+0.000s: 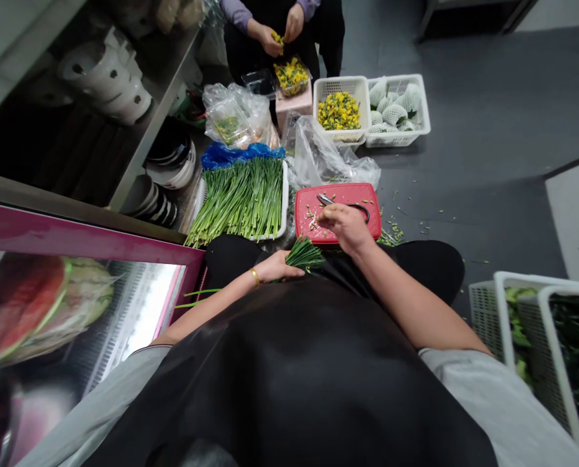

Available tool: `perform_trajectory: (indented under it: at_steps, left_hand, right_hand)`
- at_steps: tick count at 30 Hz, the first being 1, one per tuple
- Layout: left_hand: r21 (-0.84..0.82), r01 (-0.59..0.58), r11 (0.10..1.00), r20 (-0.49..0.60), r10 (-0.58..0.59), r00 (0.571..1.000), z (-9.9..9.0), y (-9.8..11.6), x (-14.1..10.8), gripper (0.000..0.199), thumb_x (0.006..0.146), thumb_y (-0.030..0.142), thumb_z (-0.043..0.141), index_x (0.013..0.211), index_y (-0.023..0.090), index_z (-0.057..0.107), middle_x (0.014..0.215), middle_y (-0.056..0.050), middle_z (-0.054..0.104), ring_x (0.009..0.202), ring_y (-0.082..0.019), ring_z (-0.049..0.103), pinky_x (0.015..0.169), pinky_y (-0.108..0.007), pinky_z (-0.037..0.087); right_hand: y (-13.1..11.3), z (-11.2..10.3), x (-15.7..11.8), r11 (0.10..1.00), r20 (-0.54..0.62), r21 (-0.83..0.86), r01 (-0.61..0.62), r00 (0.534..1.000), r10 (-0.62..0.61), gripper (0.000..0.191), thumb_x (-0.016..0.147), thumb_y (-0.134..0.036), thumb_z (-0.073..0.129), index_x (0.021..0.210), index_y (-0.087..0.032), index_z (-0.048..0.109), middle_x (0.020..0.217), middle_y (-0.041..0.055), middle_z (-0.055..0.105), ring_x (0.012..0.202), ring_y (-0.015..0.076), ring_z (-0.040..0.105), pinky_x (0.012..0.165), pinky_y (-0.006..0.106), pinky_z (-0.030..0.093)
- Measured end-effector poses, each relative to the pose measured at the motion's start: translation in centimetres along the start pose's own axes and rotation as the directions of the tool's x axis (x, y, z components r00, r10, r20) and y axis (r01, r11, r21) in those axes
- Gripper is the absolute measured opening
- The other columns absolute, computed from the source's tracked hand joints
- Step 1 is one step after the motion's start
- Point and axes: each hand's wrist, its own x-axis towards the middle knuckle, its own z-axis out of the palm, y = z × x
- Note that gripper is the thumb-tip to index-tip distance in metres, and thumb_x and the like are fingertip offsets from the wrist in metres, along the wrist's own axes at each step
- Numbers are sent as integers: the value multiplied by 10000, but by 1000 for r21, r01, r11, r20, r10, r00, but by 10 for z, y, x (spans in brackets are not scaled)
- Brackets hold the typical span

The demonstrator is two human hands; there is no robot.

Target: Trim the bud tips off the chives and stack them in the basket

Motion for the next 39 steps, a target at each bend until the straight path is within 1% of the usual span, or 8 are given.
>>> perform_trajectory:
  at_steps: [3,9,12,16,20,23,32,39]
  left_hand:
    - [21,1,1000,23,-1,1000,0,1,1,261,583,193,734,643,149,484,472,94,459,400,-47,379,430,-194,300]
    - [36,-18,999,42,16,999,1,0,2,269,588,200,732,656,158,475,461,97,444,398,-53,366,429,-194,289]
    - [59,-33,998,46,30,998,1,-2,1,252,597,206,713,661,156,475,468,97,439,410,-52,359,437,-193,280]
    - [71,-52,996,59,48,997,1,-4,2,237,595,207,697,641,150,472,482,94,437,445,-48,347,462,-193,277]
    - [50,-59,997,54,57,997,1,-3,3,228,574,194,702,653,143,495,526,86,476,483,-52,386,492,-193,311]
    - [50,-31,998,47,28,998,0,-3,3,243,574,211,711,649,150,489,514,87,478,455,-53,391,471,-197,314]
    - [39,2,999,68,-4,998,-2,0,4,245,585,201,723,663,147,496,476,88,470,413,-58,396,438,-200,308]
    - [-89,30,996,29,-28,999,-4,4,-2,323,541,256,764,757,117,567,494,82,503,389,-43,395,402,-189,312]
  right_hand:
    - [-9,-12,3,962,146,-223,157,981,-127,361,817,-505,516,718,-188,658,782,65,653,786,189,597,817,363,442]
    - [-24,4,7,321,565,-737,595,803,-189,220,861,-277,513,828,-178,706,898,110,652,910,232,542,890,409,350]
    - [-17,15,10,181,585,-780,599,801,-129,211,837,-191,479,768,-118,665,837,144,629,865,233,529,868,401,357]
    - [-1,29,13,543,433,-718,436,890,-142,143,767,-217,502,669,-137,569,734,104,593,717,181,511,738,341,409]
    - [-4,26,15,989,106,-109,97,991,-86,266,751,-432,531,653,-187,496,664,23,562,649,139,527,685,308,452]
    - [-19,-1,11,998,122,56,17,992,-24,386,731,-564,561,639,-189,539,662,24,584,678,150,560,702,312,459]
    - [-10,-6,-3,675,359,-697,242,933,37,136,723,-280,618,674,-153,602,706,23,605,640,117,519,620,239,373]
    - [-2,0,-12,779,403,-575,249,915,5,163,764,-281,559,657,-159,546,661,-1,567,634,113,512,621,225,380]
